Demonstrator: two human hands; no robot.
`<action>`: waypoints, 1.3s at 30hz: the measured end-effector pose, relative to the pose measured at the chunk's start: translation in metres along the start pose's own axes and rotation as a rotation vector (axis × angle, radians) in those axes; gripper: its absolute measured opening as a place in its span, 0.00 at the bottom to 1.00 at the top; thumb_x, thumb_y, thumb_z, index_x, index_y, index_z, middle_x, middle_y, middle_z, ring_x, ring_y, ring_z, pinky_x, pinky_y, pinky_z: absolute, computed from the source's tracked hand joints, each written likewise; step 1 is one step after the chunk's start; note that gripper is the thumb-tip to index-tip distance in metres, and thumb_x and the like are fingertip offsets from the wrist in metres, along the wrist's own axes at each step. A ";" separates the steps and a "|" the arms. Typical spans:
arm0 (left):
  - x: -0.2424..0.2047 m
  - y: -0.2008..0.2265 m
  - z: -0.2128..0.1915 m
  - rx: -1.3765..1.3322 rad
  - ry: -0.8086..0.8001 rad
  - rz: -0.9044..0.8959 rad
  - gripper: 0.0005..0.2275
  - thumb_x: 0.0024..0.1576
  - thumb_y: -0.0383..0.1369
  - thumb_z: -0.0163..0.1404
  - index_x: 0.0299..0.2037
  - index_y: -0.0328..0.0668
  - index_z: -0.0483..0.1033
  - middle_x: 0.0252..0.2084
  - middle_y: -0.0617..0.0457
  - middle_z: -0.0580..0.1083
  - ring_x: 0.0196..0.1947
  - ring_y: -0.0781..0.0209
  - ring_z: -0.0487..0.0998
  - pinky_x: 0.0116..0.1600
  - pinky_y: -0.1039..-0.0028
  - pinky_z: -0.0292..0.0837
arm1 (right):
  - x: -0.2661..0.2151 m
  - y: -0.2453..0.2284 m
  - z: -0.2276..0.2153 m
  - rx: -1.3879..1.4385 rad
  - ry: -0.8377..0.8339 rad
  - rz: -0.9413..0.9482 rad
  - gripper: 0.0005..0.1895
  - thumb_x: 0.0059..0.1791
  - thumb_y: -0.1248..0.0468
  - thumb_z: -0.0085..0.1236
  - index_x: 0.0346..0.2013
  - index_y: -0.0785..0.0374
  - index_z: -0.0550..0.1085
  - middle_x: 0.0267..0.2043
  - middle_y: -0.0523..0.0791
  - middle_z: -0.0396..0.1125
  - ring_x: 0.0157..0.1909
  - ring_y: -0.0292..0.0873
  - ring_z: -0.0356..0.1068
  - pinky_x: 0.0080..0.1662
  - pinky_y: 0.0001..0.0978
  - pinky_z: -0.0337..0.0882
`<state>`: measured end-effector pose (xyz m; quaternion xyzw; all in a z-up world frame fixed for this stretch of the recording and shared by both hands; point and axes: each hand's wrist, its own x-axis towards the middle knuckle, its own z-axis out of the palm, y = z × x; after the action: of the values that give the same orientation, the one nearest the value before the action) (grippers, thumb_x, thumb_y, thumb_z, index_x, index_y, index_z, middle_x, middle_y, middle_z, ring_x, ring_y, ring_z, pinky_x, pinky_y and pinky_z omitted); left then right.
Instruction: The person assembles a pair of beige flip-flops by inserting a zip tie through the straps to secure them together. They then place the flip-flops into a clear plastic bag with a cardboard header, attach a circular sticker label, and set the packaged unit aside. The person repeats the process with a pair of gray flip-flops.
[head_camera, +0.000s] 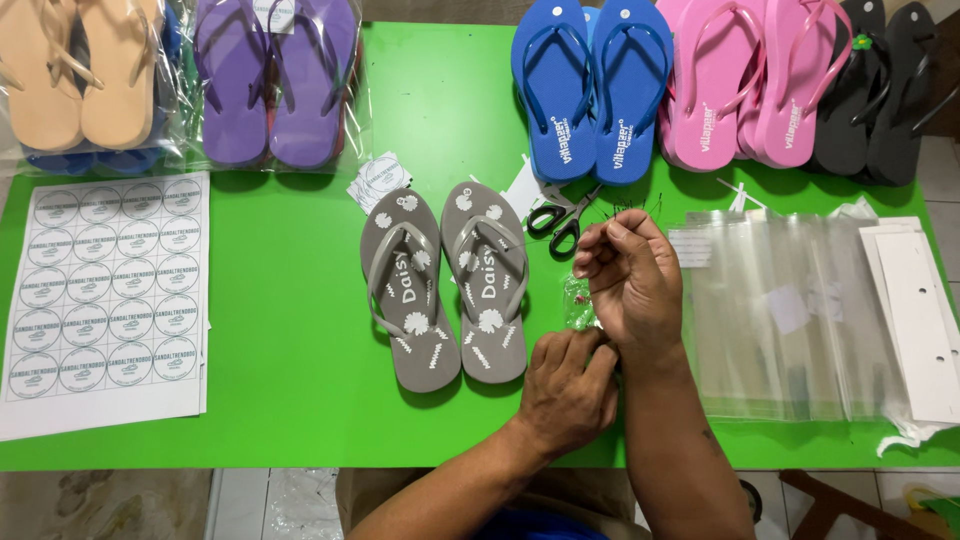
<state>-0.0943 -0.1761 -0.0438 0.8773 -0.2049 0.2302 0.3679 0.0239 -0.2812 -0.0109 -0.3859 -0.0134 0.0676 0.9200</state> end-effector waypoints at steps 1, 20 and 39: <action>0.001 0.001 -0.002 -0.013 0.009 -0.008 0.12 0.53 0.29 0.55 0.46 0.39 0.74 0.51 0.45 0.72 0.52 0.49 0.72 0.59 0.59 0.65 | 0.000 0.000 0.000 0.034 0.005 0.009 0.02 0.57 0.69 0.51 0.44 0.64 0.68 0.38 0.50 0.71 0.40 0.43 0.71 0.44 0.33 0.72; 0.021 -0.126 -0.123 0.413 0.274 -0.345 0.05 0.50 0.25 0.57 0.34 0.45 0.77 0.66 0.40 0.65 0.71 0.37 0.59 0.75 0.48 0.47 | 0.016 0.040 -0.019 0.181 0.007 0.167 0.04 0.55 0.65 0.52 0.40 0.63 0.69 0.36 0.48 0.69 0.38 0.44 0.66 0.42 0.35 0.68; 0.009 -0.154 -0.103 0.318 0.089 -0.366 0.08 0.52 0.42 0.64 0.35 0.54 0.85 0.78 0.44 0.51 0.79 0.40 0.45 0.77 0.44 0.33 | 0.008 0.062 -0.004 0.035 -0.018 0.193 0.04 0.56 0.66 0.47 0.43 0.64 0.65 0.42 0.53 0.71 0.44 0.48 0.72 0.50 0.41 0.75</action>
<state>-0.0316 -0.0027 -0.0595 0.9357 0.0127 0.2276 0.2693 0.0254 -0.2397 -0.0581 -0.3685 0.0168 0.1596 0.9157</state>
